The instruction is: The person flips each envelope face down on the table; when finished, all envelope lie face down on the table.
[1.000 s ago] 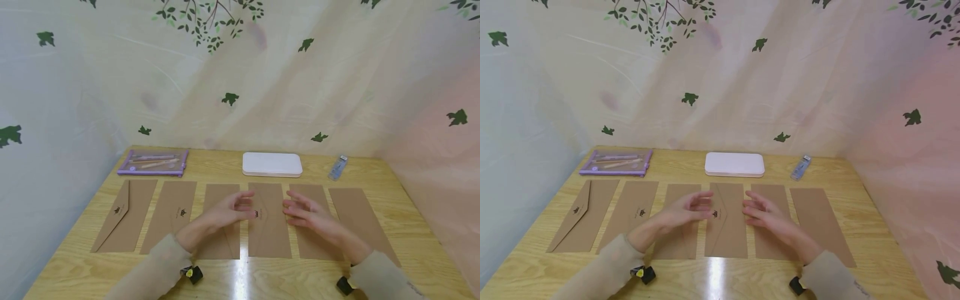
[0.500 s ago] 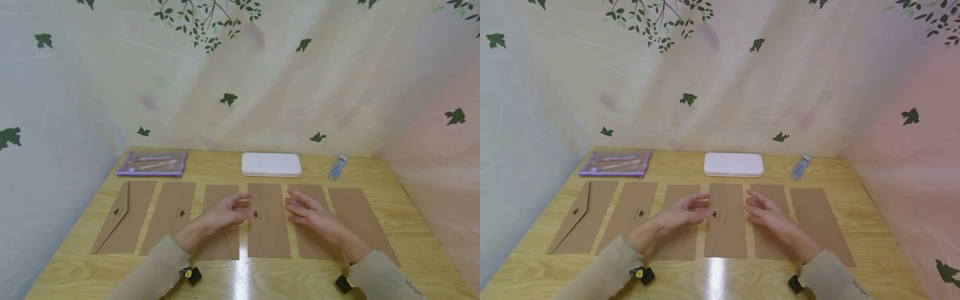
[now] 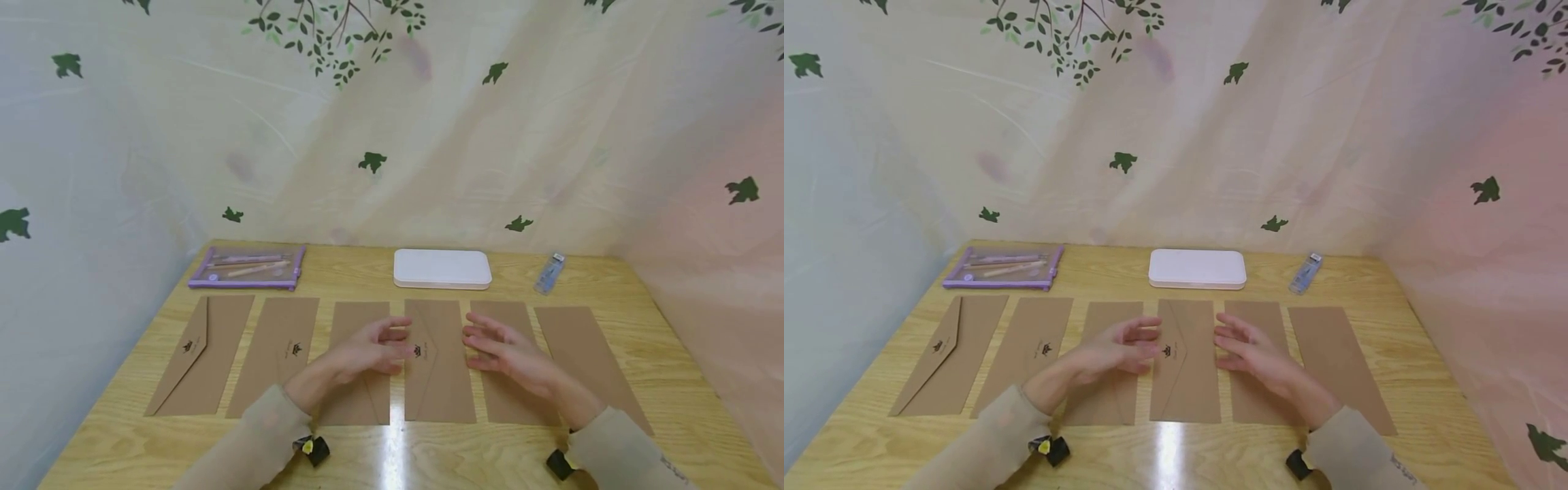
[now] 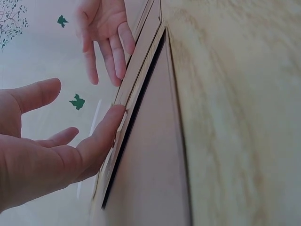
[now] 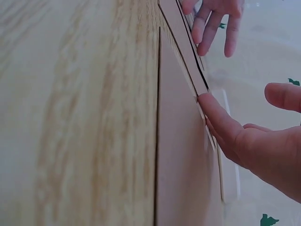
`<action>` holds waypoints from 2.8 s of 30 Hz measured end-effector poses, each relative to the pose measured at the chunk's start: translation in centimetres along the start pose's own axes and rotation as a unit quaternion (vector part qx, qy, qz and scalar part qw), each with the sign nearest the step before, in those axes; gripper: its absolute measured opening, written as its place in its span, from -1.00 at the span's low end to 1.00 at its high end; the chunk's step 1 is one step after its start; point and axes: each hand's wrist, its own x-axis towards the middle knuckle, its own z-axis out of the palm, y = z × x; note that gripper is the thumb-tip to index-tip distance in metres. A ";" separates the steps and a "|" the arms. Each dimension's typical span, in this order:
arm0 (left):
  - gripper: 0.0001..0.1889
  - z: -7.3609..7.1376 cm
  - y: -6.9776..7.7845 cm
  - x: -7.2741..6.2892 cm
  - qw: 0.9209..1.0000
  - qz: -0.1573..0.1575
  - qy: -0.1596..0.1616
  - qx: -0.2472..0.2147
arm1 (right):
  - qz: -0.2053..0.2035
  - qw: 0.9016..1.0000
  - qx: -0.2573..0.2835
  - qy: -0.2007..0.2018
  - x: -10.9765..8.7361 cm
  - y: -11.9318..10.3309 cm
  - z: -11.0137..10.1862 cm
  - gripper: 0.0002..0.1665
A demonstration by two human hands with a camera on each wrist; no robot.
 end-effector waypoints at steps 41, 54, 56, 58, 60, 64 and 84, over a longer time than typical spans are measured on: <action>-0.39 1.5 0.4 -0.5 0.998 -0.030 0.046 0.006 | 0.031 0.999 0.026 -0.004 0.8 -0.6 0.0 -0.18; -0.39 1.5 0.3 -0.5 0.999 -0.030 0.040 0.011 | 0.040 0.998 0.042 -0.013 0.6 -1.0 0.0 -0.18; -0.39 1.5 0.2 -0.4 0.999 -0.030 0.041 0.011 | 0.044 0.998 0.042 -0.013 0.6 -1.0 0.0 -0.17; -0.39 1.5 0.1 -0.4 0.999 -0.031 0.043 0.012 | 0.046 0.998 0.039 -0.014 0.6 -1.1 0.1 -0.15; -0.40 1.5 0.0 -0.4 0.999 -0.031 0.043 0.013 | 0.044 0.998 0.035 -0.014 0.5 -1.2 0.3 -0.13; -0.38 1.5 0.0 -0.4 0.999 -0.029 0.041 0.012 | 0.036 0.999 0.031 -0.009 0.4 -1.2 0.5 -0.12; -0.40 1.5 -0.2 -0.4 0.999 -0.028 0.041 0.013 | 0.033 0.999 0.041 0.014 0.4 -1.1 0.7 -0.13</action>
